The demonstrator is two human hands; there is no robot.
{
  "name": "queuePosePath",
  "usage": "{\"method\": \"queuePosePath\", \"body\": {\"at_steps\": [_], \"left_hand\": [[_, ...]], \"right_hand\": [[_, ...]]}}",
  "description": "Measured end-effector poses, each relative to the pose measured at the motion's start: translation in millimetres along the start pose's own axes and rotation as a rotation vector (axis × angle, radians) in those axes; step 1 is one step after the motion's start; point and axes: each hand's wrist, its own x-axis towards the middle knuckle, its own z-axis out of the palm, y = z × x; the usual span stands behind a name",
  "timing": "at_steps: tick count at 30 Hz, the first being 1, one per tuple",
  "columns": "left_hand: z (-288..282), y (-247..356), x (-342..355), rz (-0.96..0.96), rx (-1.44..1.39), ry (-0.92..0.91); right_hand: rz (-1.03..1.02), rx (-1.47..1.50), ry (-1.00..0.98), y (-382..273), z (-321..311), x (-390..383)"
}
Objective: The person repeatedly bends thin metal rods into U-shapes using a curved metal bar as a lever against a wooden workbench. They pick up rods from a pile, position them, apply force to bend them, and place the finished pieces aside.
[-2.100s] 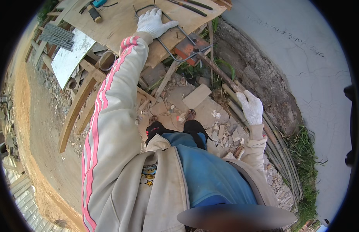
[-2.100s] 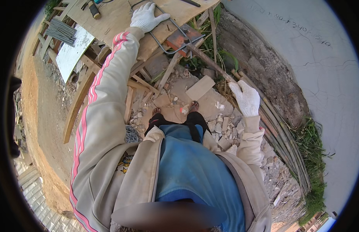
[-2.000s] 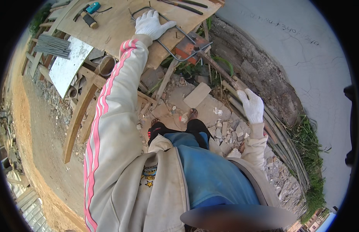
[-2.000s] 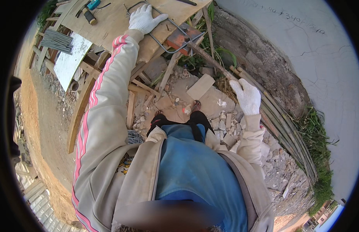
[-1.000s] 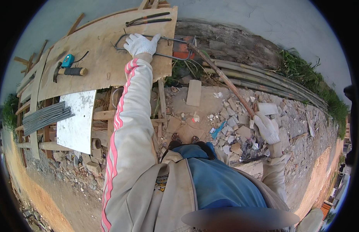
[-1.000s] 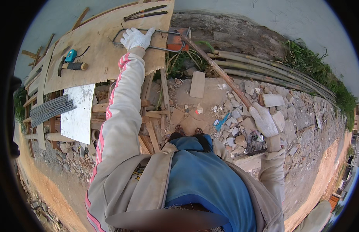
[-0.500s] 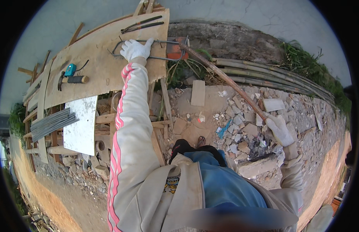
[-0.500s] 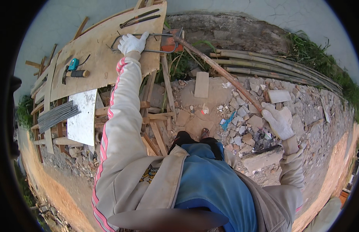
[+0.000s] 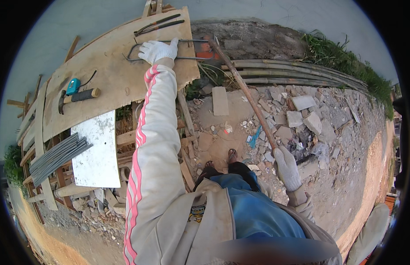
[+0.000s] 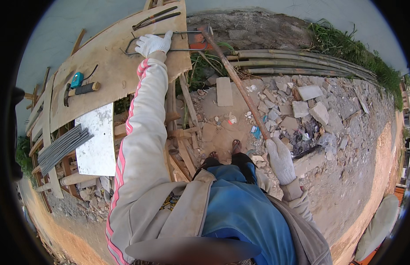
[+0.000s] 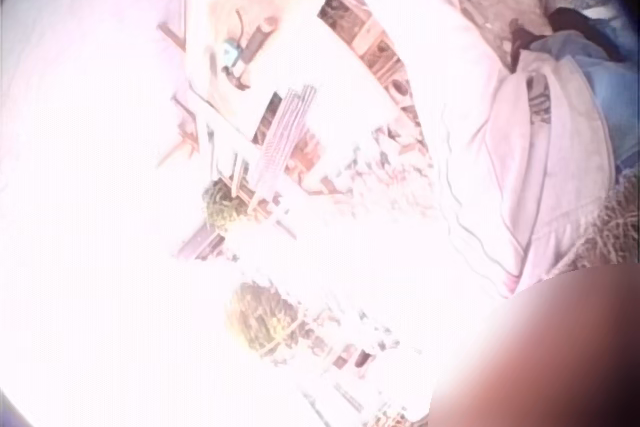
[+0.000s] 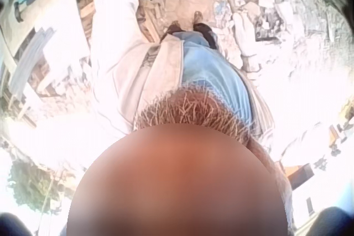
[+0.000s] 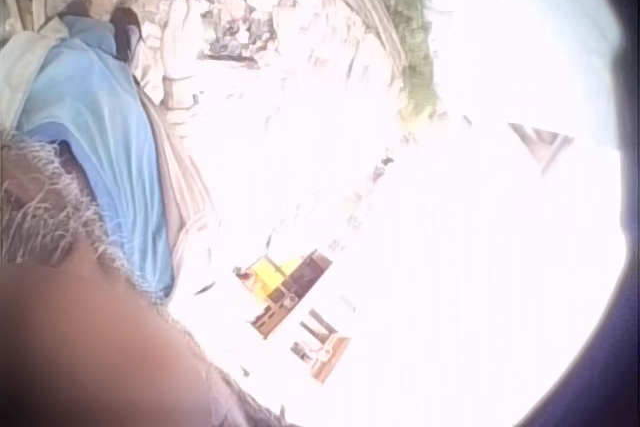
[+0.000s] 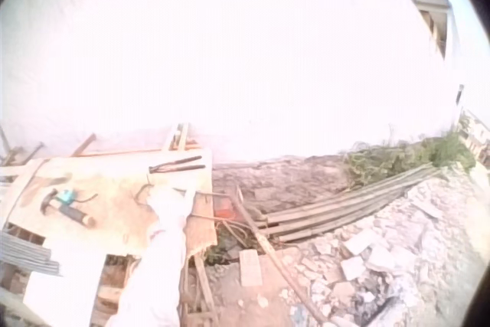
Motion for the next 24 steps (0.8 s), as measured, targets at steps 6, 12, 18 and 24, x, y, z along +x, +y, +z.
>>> {"method": "queuePosePath", "body": {"at_steps": [6, 12, 18, 24], "left_hand": [[-7, 2, 2, -0.007, -0.052, -0.068], [-4, 0, -3, -0.011, -0.055, 0.005], [-5, -1, -1, -0.012, -0.039, -0.02], [-1, 0, 0, -0.01, -0.017, 0.006]], "right_hand": [[0.02, 0.02, 0.007, -22, -8, -5], [-0.022, -0.066, -0.05, -39, -53, 3], [0.065, 0.012, -0.124, -52, -55, -4], [0.181, 0.19, -0.224, -62, -44, -18]]}}
